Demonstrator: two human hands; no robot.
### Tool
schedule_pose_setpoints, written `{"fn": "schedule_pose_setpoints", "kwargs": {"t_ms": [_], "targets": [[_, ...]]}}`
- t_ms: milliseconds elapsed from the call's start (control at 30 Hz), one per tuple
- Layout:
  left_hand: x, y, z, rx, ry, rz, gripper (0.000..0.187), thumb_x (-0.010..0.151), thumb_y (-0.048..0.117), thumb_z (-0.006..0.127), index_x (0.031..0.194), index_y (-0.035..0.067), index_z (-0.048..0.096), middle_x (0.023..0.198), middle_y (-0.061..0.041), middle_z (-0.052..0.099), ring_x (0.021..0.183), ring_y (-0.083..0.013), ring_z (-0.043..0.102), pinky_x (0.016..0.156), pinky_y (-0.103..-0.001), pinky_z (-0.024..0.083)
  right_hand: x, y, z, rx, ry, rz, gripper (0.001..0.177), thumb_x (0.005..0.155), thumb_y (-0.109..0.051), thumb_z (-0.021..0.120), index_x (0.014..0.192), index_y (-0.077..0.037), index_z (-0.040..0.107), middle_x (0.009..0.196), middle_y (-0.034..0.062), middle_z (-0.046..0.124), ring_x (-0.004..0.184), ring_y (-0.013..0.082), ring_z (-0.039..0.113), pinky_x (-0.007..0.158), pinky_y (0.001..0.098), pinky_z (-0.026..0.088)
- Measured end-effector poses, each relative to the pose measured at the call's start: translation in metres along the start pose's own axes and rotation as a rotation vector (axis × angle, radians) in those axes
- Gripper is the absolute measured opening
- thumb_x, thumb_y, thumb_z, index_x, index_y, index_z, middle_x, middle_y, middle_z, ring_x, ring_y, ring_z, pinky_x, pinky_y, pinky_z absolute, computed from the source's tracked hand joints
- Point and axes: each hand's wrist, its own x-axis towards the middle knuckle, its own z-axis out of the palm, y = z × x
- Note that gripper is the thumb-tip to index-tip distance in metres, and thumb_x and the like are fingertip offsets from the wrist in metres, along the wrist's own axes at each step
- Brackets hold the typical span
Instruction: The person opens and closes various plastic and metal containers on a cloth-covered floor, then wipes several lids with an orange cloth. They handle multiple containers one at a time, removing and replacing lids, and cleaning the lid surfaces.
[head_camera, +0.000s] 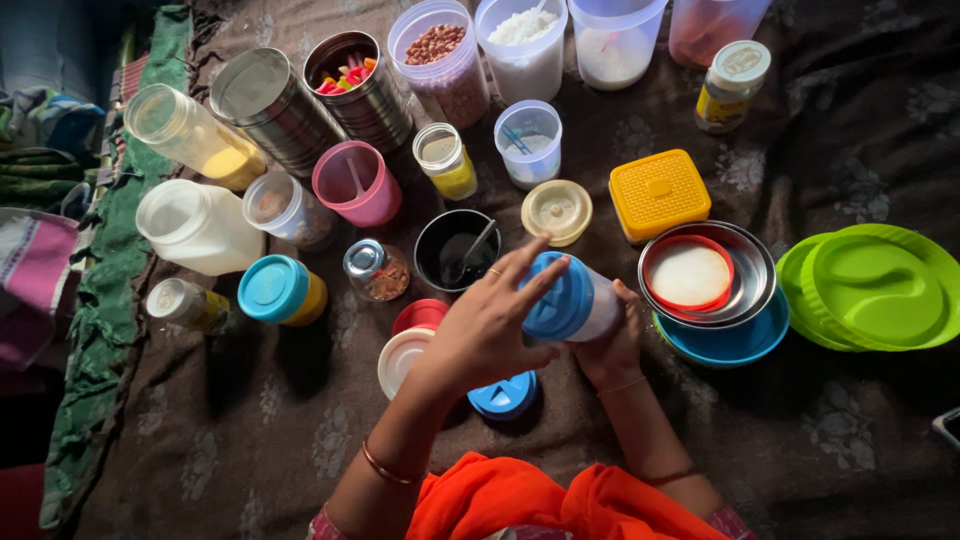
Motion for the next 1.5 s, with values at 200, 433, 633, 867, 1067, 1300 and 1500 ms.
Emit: {"fn": "schedule_pose_setpoints", "kwargs": {"t_ms": [200,433,633,867,1067,1300,1500], "targets": [[-0.002,-0.001,0.001,-0.015,-0.053,-0.057,0.101,0.063,0.026,0.085,0.154,0.009,0.044,0.148,-0.015,0.051,0.133,-0.0372,0.054,0.108,-0.044,0.048,0.001,0.001,-0.002,-0.001,-0.062,-0.012,0.068,0.096,-0.05,0.051,0.143,-0.002,0.053,0.137,0.016,0.063,0.124,0.0302,0.062,0.107,0.0482,0.049],[0.0,0.01,0.0,0.064,0.046,-0.165,0.095,0.063,0.042,0.089,0.143,0.008,0.054,0.135,-0.016,0.058,0.112,-0.0362,0.064,0.089,-0.044,0.055,0.004,0.001,0.0,-0.001,-0.097,-0.065,0.066,0.097,-0.047,0.049,0.144,0.0,0.051,0.14,0.0182,0.061,0.128,0.0316,0.06,0.111,0.0479,0.046],[0.003,0.012,-0.002,0.092,0.071,-0.299,0.095,0.073,0.062,0.08,0.146,0.008,0.054,0.116,-0.014,0.068,0.094,-0.0306,0.072,0.071,-0.042,0.058,-0.001,-0.003,0.005,0.043,-0.076,-0.026,0.068,0.095,-0.049,0.05,0.141,0.0,0.052,0.137,0.0175,0.062,0.127,0.033,0.06,0.11,0.0502,0.046],[0.0,0.013,-0.006,0.085,0.028,-0.342,0.095,0.074,0.068,0.075,0.145,0.008,0.055,0.11,-0.014,0.07,0.091,-0.03,0.073,0.07,-0.041,0.058,-0.001,-0.005,0.003,0.084,-0.021,0.019,0.068,0.09,-0.052,0.053,0.139,-0.006,0.054,0.134,0.0157,0.063,0.124,0.0341,0.06,0.106,0.0518,0.047],[-0.009,0.012,-0.014,0.111,-0.038,-0.338,0.096,0.073,0.07,0.075,0.143,0.007,0.056,0.107,-0.016,0.07,0.096,-0.0334,0.071,0.077,-0.043,0.057,0.003,-0.003,-0.002,0.073,-0.005,-0.061,0.072,0.09,-0.055,0.056,0.141,-0.004,0.055,0.137,0.0164,0.062,0.127,0.034,0.06,0.109,0.0513,0.049],[-0.019,0.014,-0.018,0.141,-0.19,-0.412,0.101,0.068,0.066,0.079,0.145,0.006,0.051,0.114,-0.015,0.065,0.108,-0.0313,0.065,0.09,-0.042,0.053,0.002,-0.003,-0.007,0.041,0.014,-0.018,0.072,0.086,-0.059,0.057,0.141,-0.012,0.056,0.134,0.0129,0.063,0.123,0.0332,0.061,0.098,0.0566,0.051],[-0.029,0.024,-0.024,0.181,-0.27,-0.385,0.103,0.061,0.057,0.084,0.144,0.007,0.052,0.12,-0.015,0.064,0.111,-0.0314,0.062,0.091,-0.042,0.052,0.003,-0.002,-0.005,0.034,0.02,-0.04,0.075,0.086,-0.06,0.058,0.143,-0.012,0.054,0.137,0.0135,0.061,0.124,0.0344,0.061,0.097,0.0573,0.053]]}}
